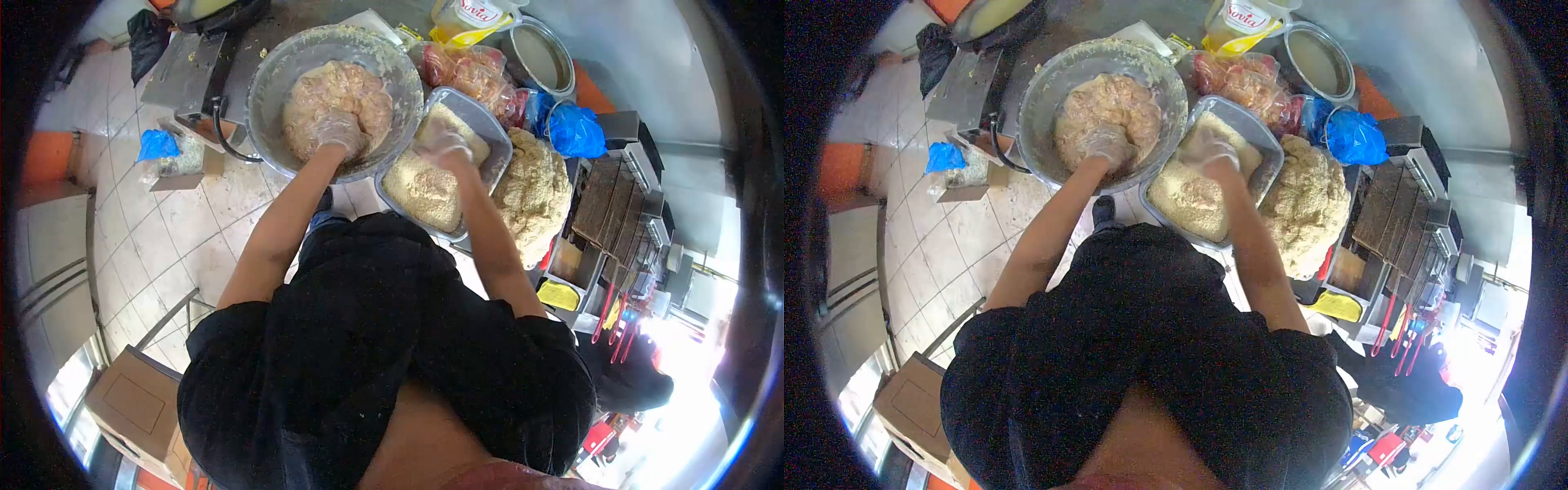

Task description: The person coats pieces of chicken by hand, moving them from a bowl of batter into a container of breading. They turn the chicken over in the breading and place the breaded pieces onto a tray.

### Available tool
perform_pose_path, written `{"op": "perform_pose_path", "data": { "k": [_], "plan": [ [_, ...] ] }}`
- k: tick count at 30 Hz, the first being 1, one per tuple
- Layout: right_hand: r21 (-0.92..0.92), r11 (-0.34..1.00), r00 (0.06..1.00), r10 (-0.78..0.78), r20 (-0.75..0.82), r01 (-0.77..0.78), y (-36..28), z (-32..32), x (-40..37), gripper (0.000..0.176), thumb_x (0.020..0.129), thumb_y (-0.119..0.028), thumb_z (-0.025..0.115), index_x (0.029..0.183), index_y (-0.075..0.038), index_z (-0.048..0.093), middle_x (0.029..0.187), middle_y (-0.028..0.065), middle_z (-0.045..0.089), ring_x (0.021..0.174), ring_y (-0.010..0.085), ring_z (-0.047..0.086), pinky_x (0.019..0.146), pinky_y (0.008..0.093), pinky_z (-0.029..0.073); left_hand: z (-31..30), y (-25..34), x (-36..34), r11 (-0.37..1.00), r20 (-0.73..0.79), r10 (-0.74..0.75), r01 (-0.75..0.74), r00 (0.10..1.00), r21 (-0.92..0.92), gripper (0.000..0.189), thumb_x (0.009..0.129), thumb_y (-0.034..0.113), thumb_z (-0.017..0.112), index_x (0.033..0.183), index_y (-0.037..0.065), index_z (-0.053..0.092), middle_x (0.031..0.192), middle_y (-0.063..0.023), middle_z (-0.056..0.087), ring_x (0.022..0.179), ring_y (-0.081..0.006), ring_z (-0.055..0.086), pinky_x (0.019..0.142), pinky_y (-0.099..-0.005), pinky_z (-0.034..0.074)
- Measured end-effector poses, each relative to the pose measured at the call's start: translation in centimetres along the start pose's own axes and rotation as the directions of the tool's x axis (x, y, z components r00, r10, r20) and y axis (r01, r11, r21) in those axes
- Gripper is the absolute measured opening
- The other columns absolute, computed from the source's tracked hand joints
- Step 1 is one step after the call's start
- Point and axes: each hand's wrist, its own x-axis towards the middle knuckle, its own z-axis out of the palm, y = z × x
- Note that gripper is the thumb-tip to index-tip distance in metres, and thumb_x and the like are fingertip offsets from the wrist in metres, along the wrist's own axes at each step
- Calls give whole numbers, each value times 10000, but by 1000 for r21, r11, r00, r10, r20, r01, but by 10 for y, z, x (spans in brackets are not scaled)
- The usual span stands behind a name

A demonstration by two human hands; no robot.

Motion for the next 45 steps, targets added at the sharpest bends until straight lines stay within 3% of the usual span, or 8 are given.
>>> {"op": "perform_pose_path", "data": {
  "k": [2, 9, 13, 16, 28, 37, 43, 45],
  "plan": [
    [23, 968, 965, 246, 88, -249, -9, 8, 18, 729, 712, -421, 751, 1286, -57, 490, 1220, 201, 574, 1130, 298, 570, 938, 381, 466, -7, 2, 0, 999, 70, -7, 9, 998, -37, 451, 752, 396, 660, 1044, 53, 690, 1057, -233, 649, 989, -362, 632, 863, -440, 497],
    [59, 964, 956, 247, 155, -259, 34, 26, 44, 649, 711, -353, 736, 1266, -95, 522, 1180, 191, 591, 1102, 346, 569, 935, 409, 465, -5, 2, 3, 998, 80, -62, 63, 995, -17, 494, 757, 443, 672, 1069, 61, 693, 1114, -189, 651, 1055, -330, 622, 885, -423, 501],
    [36, 998, 997, 48, 53, -50, 54, 45, 48, 638, 726, -367, 729, 1275, -114, 527, 1192, 171, 595, 1119, 341, 562, 958, 397, 451, -32, 13, -10, 998, 131, -65, 63, 989, 13, 499, 759, 444, 671, 1074, 57, 690, 1113, -187, 652, 1049, -325, 625, 883, -424, 501],
    [-33, 995, 983, 99, 157, -95, 41, 28, 45, 561, 782, -230, 660, 1317, -147, 514, 1250, 160, 576, 1181, 303, 540, 987, 368, 445, -30, 12, -11, 998, 121, -60, 57, 991, 32, 493, 762, 443, 660, 1071, 60, 691, 1113, -184, 654, 1042, -324, 627, 878, -427, 501],
    [-32, 971, 946, 237, 221, -236, 42, 29, 45, 533, 786, -396, 669, 1202, -76, 575, 1192, 179, 597, 1129, 342, 560, 940, 405, 468, -3, 1, 5, 1000, 86, -25, 24, 996, 12, 446, 768, 427, 650, 1022, 65, 712, 1064, -175, 673, 1012, -345, 638, 868, -442, 499],
    [45, 962, 963, 270, 14, -270, 78, 57, 51, 529, 746, -319, 706, 1191, -61, 580, 1175, 182, 602, 1079, 347, 583, 916, 398, 472, -5, -4, 4, 1000, 176, -19, 16, 984, 20, 492, 794, 415, 620, 1116, 47, 668, 1198, -203, 608, 1101, -341, 595, 919, -454, 472],
    [267, 958, 987, 72, 143, -108, 67, -23, 20, 513, 796, -298, 706, 1215, -36, 568, 1212, 181, 594, 1092, 299, 584, 912, 364, 464, -13, 0, -4, 999, 97, -17, 13, 995, 40, 506, 760, 432, 627, 1083, 45, 680, 1120, -212, 639, 1046, -342, 620, 896, -438, 485],
    [701, 692, 918, -145, 370, -173, 92, -11, 13, 431, 850, -224, 673, 1200, 5, 568, 1193, 177, 602, 1075, 277, 588, 877, 361, 474, -8, -3, -1, 999, 39, -14, 12, 999, 47, 503, 754, 438, 634, 1063, 46, 689, 1099, -212, 647, 1028, -339, 628, 885, -431, 490]
  ]
}}
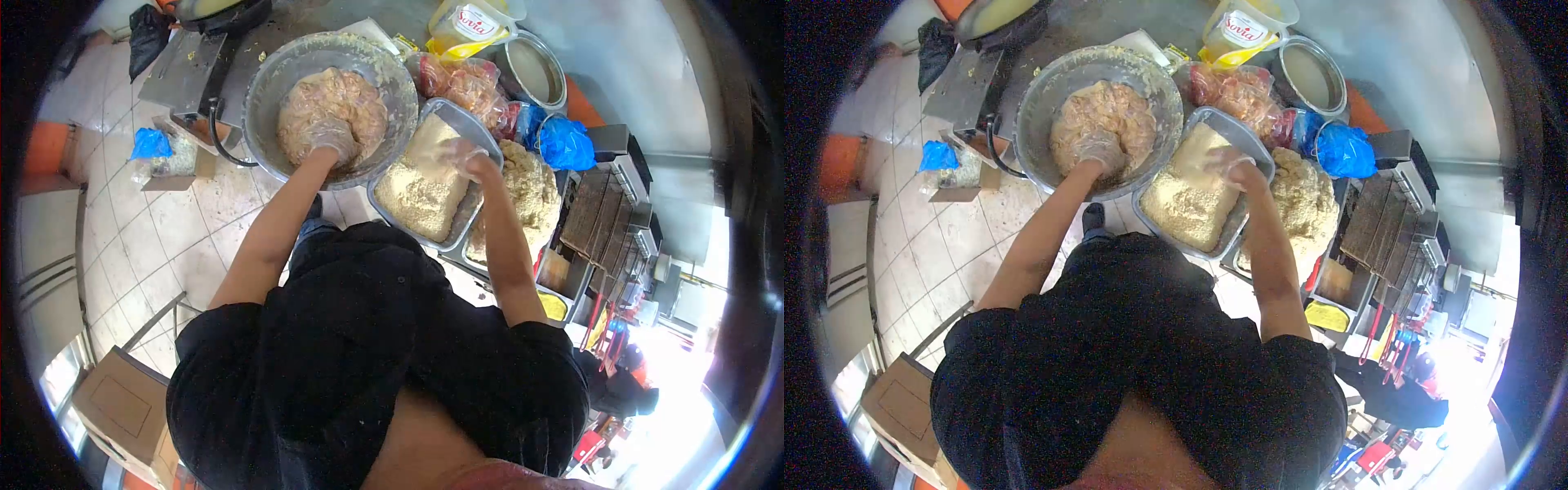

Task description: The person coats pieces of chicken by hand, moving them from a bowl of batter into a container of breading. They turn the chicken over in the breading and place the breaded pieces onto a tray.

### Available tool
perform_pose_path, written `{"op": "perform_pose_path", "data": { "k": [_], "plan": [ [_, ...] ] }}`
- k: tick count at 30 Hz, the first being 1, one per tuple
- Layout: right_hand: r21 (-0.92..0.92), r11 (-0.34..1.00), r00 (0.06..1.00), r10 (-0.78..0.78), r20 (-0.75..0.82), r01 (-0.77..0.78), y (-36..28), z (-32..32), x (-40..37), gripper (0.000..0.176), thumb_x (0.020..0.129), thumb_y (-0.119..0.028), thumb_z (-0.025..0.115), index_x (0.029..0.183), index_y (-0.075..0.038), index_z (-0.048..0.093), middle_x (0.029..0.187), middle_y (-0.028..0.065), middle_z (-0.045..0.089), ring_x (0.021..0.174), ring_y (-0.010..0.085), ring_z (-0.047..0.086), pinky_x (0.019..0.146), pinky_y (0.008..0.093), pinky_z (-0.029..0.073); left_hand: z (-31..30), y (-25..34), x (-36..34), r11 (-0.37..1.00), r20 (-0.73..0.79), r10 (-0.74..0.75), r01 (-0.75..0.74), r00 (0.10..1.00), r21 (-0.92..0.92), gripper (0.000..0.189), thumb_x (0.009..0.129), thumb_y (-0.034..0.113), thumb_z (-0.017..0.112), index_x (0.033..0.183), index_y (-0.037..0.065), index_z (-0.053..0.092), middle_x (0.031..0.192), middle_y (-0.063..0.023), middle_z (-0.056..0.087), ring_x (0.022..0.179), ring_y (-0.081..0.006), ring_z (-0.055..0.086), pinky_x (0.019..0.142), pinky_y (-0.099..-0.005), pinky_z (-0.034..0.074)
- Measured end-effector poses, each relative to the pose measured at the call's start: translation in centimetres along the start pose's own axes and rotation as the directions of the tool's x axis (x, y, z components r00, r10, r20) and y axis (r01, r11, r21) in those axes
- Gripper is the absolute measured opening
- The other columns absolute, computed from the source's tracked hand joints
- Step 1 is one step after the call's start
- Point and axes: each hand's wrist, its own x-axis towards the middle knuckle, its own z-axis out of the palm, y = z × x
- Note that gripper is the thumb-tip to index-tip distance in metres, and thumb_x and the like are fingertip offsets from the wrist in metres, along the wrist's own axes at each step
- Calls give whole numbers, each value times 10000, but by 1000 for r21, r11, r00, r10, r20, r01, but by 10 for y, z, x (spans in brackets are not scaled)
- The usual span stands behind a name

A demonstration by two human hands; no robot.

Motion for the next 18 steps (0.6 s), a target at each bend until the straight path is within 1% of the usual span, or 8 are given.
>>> {"op": "perform_pose_path", "data": {
  "k": [1, 3, 4, 6, 7, 9, 13, 18],
  "plan": [
    [0, 1000, 1000, 3, 2, -3, -11, -3, -5, 431, 850, -224, 673, 1200, 5, 568, 1193, 177, 602, 1075, 277, 588, 877, 361, 474, 0, -1, 4, 1000, 36, 17, -17, 999, -8, 491, 752, 440, 640, 1041, 47, 698, 1076, -207, 656, 1013, -336, 634, 874, -426, 494],
    [-636, 725, 963, 233, -133, -264, -29, -11, -19, 381, 869, -145, 651, 1194, 31, 559, 1196, 164, 598, 1063, 277, 588, 876, 364, 483, -1, 1, 1, 999, 79, 41, -40, 996, -17, 480, 750, 442, 647, 1018, 48, 707, 1053, -203, 664, 999, -333, 640, 863, -422, 499],
    [-635, 725, 962, 236, -134, -266, -13, -19, -21, 381, 869, -145, 651, 1194, 31, 559, 1196, 164, 598, 1063, 277, 588, 876, 364, 483, -10, 3, -2, 999, 102, 36, -35, 994, -16, 492, 763, 447, 634, 1045, 48, 698, 1097, -205, 649, 1028, -332, 629, 877, -429, 495],
    [-343, 908, 969, -206, 135, 241, 37, -35, -14, 453, 863, -154, 660, 1256, 18, 513, 1209, 173, 587, 1085, 299, 579, 909, 362, 479, -12, 3, 0, 1000, 123, 27, -26, 992, -14, 504, 777, 452, 621, 1072, 49, 689, 1141, -207, 634, 1057, -332, 618, 892, -436, 490],
    [-339, 909, 969, -207, 136, 242, 54, -40, -1, 453, 863, -154, 660, 1256, 18, 513, 1209, 173, 587, 1085, 299, 579, 909, 362, 479, -3, 1, 6, 1000, 104, 22, -23, 994, 11, 505, 775, 458, 624, 1062, 48, 693, 1132, -204, 638, 1047, -329, 622, 886, -433, 493],
    [-426, 841, 916, 396, 65, -333, 79, -47, 21, 599, 800, -177, 718, 1301, 22, 455, 1289, 214, 526, 1140, 331, 557, 952, 372, 466, 11, -4, 8, 999, 92, 26, -30, 995, 44, 505, 773, 463, 627, 1051, 48, 696, 1122, -202, 643, 1036, -327, 627, 881, -429, 495],
    [-950, 308, 984, 175, 14, -41, -31, 20, -41, 688, 682, -132, 732, 1321, -79, 482, 1171, 182, 608, 1080, 300, 599, 914, 372, 481, 6, -2, 7, 998, 53, 57, -55, 997, -34, 471, 764, 445, 638, 1006, 48, 712, 1057, -193, 667, 994, -332, 639, 856, -438, 499],
    [-955, 269, 992, 61, -114, -126, -15, 27, -27, 467, 710, -54, 672, 1170, -59, 590, 1114, 204, 625, 1034, 311, 622, 880, 374, 501, -1, 1, 3, 997, 92, 55, -59, 994, 41, 492, 779, 481, 625, 1017, 59, 712, 1077, -175, 667, 1012, -320, 635, 859, -436, 499]
  ]
}}
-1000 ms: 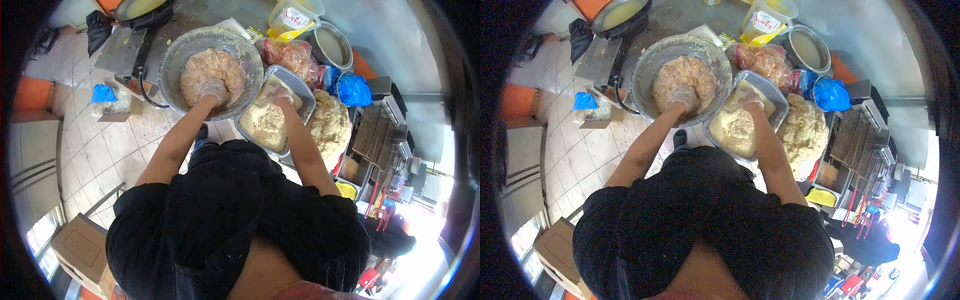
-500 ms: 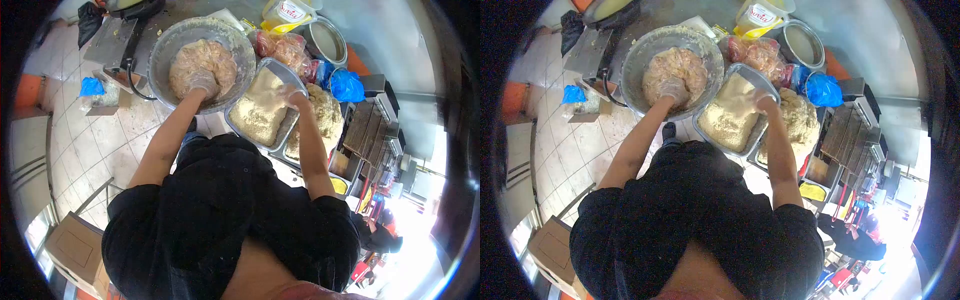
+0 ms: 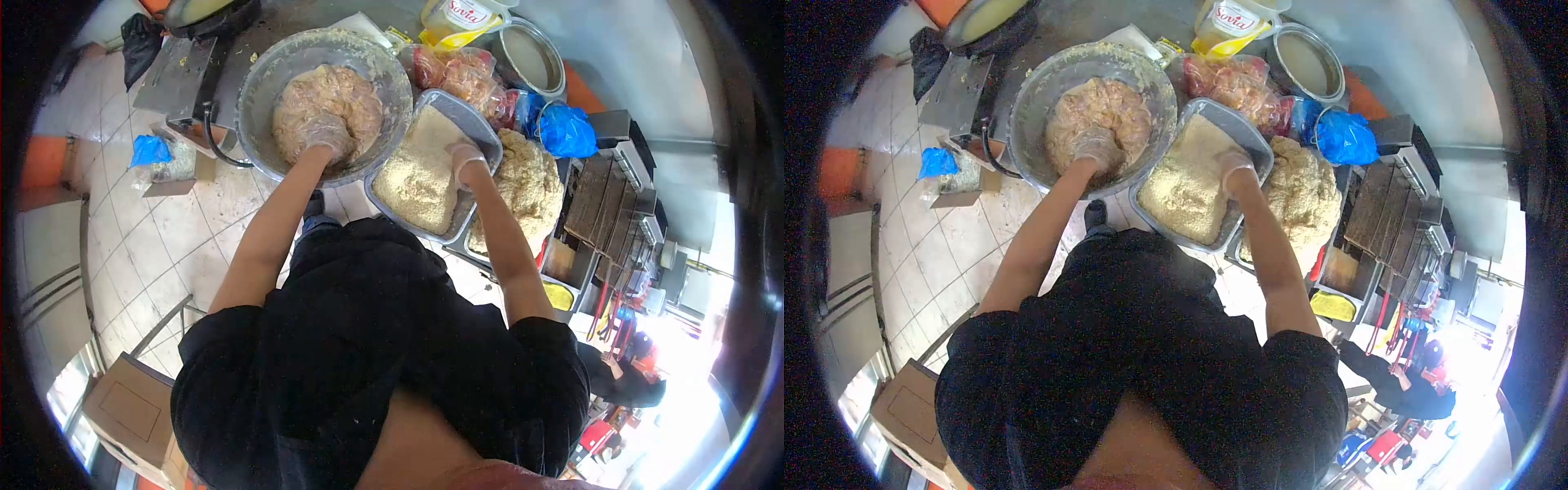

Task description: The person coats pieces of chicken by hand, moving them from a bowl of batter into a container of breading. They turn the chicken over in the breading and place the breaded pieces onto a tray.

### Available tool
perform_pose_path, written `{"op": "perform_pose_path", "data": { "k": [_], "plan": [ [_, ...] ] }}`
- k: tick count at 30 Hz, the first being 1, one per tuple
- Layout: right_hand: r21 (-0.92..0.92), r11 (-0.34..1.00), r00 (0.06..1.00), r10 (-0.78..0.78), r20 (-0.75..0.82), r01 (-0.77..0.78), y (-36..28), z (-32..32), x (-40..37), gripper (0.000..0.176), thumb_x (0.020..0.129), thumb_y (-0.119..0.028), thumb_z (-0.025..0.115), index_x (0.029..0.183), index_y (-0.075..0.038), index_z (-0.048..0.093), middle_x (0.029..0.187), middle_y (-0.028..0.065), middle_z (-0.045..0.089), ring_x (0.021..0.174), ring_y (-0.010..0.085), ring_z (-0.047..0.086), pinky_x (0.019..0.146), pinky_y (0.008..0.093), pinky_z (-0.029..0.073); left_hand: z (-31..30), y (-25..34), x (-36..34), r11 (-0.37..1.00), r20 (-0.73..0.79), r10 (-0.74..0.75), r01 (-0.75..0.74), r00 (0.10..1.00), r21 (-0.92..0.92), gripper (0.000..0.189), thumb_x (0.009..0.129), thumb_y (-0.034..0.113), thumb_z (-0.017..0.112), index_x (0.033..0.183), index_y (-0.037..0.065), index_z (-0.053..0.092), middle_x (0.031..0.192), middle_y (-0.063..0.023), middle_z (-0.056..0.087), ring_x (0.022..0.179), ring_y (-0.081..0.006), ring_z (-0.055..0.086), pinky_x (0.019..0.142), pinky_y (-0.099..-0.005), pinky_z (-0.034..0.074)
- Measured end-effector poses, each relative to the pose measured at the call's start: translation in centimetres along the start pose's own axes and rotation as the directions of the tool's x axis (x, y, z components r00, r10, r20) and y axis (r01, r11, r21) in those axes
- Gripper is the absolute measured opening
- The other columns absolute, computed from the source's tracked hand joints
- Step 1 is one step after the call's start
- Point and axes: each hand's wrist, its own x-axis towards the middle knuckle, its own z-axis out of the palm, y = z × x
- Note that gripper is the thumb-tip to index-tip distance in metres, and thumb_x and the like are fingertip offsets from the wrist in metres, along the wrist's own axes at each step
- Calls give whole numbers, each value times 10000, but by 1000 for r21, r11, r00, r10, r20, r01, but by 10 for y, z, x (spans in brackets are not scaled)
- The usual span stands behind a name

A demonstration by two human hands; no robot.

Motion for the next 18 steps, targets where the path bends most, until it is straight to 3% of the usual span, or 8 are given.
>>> {"op": "perform_pose_path", "data": {
  "k": [2, 4, 6, 8, 9, 13, 17, 18],
  "plan": [
    [62, 996, 996, -71, 58, 68, 17, 8, 20, 405, 727, -32, 653, 1129, -60, 615, 1173, 226, 595, 1050, 338, 608, 878, 378, 499, -2, -2, 0, 1000, -4, -13, 13, 1000, -23, 482, 778, 464, 627, 1035, 63, 706, 1091, -174, 662, 1023, -319, 630, 863, -434, 497],
    [184, 983, 995, -25, 96, 7, 42, 36, 36, 326, 728, -19, 641, 1052, -49, 648, 1073, 217, 640, 992, 355, 625, 833, 376, 514, -7, 0, -9, 999, -26, -11, 10, 1000, -45, 461, 759, 436, 639, 1012, 58, 711, 1076, -187, 661, 1001, -329, 636, 856, -433, 502],
    [230, 973, 987, -4, 161, -33, 50, 45, 38, 347, 745, -84, 678, 1086, -40, 638, 1076, 212, 641, 991, 343, 626, 853, 376, 499, -16, 0, -10, 997, -57, -16, 11, 998, -77, 439, 739, 409, 651, 989, 54, 716, 1061, -201, 660, 979, -340, 642, 850, -431, 506],
    [683, 726, 995, -32, -89, 85, 16, -14, -19, 432, 754, -228, 727, 1127, -36, 626, 1056, 192, 658, 974, 303, 632, 872, 371, 483, -17, 2, -11, 996, 1, -44, 44, 999, -77, 441, 753, 423, 644, 1003, 66, 714, 1073, -192, 658, 990, -336, 639, 852, -434, 504],
    [733, 680, 994, -80, 76, -1, -5, -47, -27, 490, 758, -232, 748, 1180, -31, 604, 1051, 162, 670, 965, 252, 628, 882, 354, 471, -16, 2, -11, 996, 10, -44, 45, 999, -83, 441, 753, 423, 644, 1003, 66, 714, 1073, -192, 658, 990, -336, 639, 852, -434, 504],
    [777, 625, 988, -150, 23, 76, -25, -30, -39, 433, 804, -135, 677, 1218, -45, 588, 1055, 133, 680, 947, 242, 640, 847, 350, 485, -1, -1, -1, 999, 30, -3, 5, 1000, -47, 448, 777, 417, 607, 1052, 76, 701, 1096, -180, 658, 1035, -333, 623, 888, -449, 478],
    [799, 597, 982, -184, 50, 72, -20, -11, -29, 368, 862, -174, 579, 1212, -60, 586, 1117, 122, 662, 1001, 230, 626, 889, 353, 473, -1, -3, -1, 999, -30, 1, -2, 1000, -36, 436, 781, 408, 621, 1031, 60, 702, 1080, -202, 654, 985, -339, 639, 845, -446, 498],
    [465, 877, 993, -119, -29, 118, -29, -46, -39, 368, 906, -230, 521, 1244, -93, 566, 1159, 148, 635, 1012, 240, 623, 863, 357, 485, -4, -2, -4, 1000, -23, 9, -9, 1000, -30, 436, 781, 408, 621, 1031, 60, 702, 1080, -202, 654, 985, -339, 639, 845, -446, 498]
  ]
}}
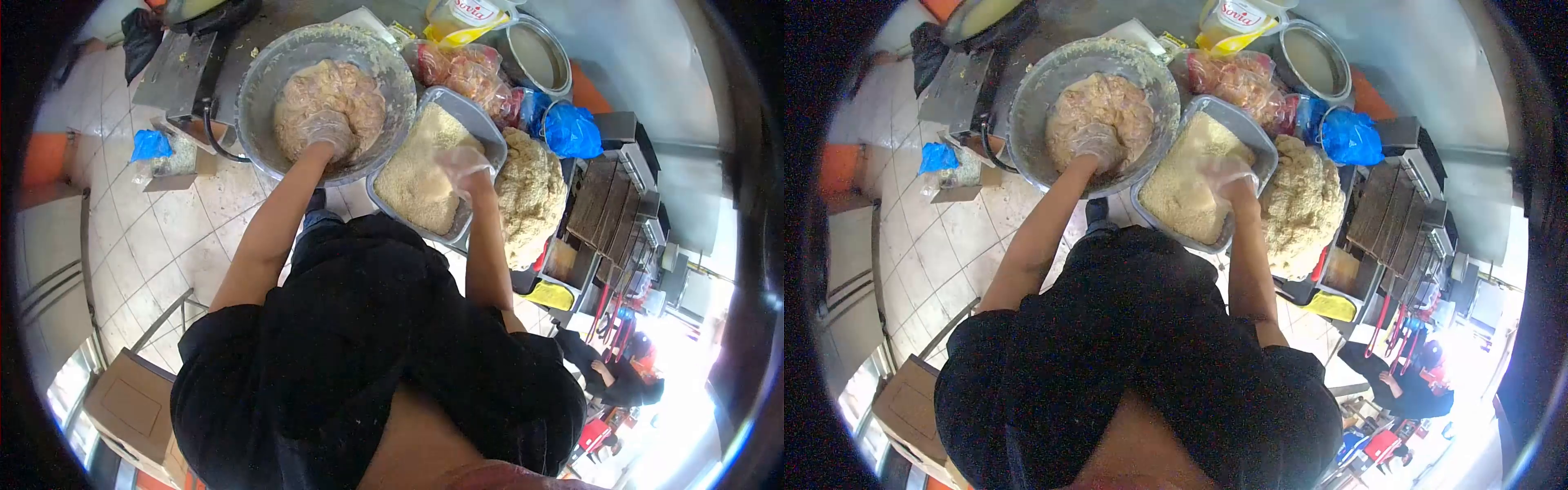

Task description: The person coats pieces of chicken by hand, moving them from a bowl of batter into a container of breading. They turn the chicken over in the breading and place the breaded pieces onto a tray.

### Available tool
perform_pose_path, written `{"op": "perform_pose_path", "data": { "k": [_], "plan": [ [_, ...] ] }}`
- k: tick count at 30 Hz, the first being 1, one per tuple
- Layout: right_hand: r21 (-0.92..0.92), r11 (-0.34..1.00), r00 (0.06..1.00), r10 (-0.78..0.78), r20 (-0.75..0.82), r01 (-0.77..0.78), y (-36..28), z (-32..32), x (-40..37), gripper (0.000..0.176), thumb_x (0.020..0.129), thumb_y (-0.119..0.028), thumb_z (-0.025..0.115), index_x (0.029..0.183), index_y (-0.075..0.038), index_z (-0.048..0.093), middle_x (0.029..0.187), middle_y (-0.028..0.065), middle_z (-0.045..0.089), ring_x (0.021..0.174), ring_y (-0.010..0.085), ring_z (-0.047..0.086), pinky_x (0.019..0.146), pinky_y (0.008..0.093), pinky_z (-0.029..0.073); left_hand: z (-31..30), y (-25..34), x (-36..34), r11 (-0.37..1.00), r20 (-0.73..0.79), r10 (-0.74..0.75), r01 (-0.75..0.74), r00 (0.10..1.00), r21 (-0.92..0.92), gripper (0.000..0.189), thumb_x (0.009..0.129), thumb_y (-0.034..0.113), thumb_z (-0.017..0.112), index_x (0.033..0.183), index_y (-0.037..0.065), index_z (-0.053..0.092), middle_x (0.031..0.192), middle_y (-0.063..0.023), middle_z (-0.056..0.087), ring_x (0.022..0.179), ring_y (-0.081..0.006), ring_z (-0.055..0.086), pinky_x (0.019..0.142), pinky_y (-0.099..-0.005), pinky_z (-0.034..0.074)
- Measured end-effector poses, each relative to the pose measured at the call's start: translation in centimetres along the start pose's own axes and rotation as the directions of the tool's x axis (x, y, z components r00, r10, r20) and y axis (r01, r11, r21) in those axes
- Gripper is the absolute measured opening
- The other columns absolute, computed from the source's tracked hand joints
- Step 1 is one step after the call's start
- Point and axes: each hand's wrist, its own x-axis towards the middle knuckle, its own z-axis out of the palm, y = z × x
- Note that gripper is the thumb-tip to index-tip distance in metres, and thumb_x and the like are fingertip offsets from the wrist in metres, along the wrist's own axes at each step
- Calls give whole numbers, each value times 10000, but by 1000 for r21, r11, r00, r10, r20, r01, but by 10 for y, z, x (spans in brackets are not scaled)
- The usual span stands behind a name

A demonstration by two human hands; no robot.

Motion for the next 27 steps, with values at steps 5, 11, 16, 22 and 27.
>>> {"op": "perform_pose_path", "data": {
  "k": [5, 11, 16, 22, 27],
  "plan": [
    [216, 976, 708, 180, -683, -39, -34, 59, 45, 405, 975, -308, 363, 1334, -153, 469, 1406, 112, 448, 1293, 268, 384, 1055, 446, 307, 28, -12, 23, 999, 20, 47, -47, 999, 8, 418, 791, 403, 607, 1017, 67, 708, 1071, -188, 661, 991, -337, 638, 838, -444, 498],
    [-99, 896, 705, 267, -657, -433, -33, 48, 61, 570, 977, -437, 306, 1423, -84, 356, 1459, 163, 359, 1350, 359, 308, 1124, 467, 207, 30, -14, 20, 996, 10, 67, -68, 998, 61, 406, 817, 373, 578, 1058, 70, 700, 1155, -164, 639, 1080, -329, 602, 910, -453, 464],
    [108, 896, 450, 317, -835, -430, -46, 33, 54, 556, 963, -366, 352, 1459, -123, 286, 1524, 113, 250, 1384, 318, 257, 1127, 477, 208, 15, -4, 10, 1000, 11, 1, -1, 1000, -27, 380, 762, 345, 625, 986, 52, 714, 1062, -193, 664, 999, -329, 638, 865, -425, 492],
    [311, 914, 610, 406, -680, -262, -11, 34, 82, 451, 957, -324, 378, 1348, -112, 456, 1412, 104, 421, 1298, 307, 364, 1038, 415, 345, 5, 2, -4, 999, -112, -24, 19, 993, -45, 408, 745, 334, 645, 1021, 38, 699, 1096, -215, 645, 1032, -341, 620, 892, -426, 478],
    [300, 930, 596, 365, -715, -210, -3, 77, 101, 474, 942, -331, 377, 1322, -62, 465, 1268, 210, 477, 1124, 381, 469, 970, 454, 373, 21, -13, 20, 994, -54, -13, 7, 998, -106, 416, 749, 330, 651, 1044, 39, 691, 1136, -210, 632, 1052, -362, 609, 912, -424, 477]
  ]
}}
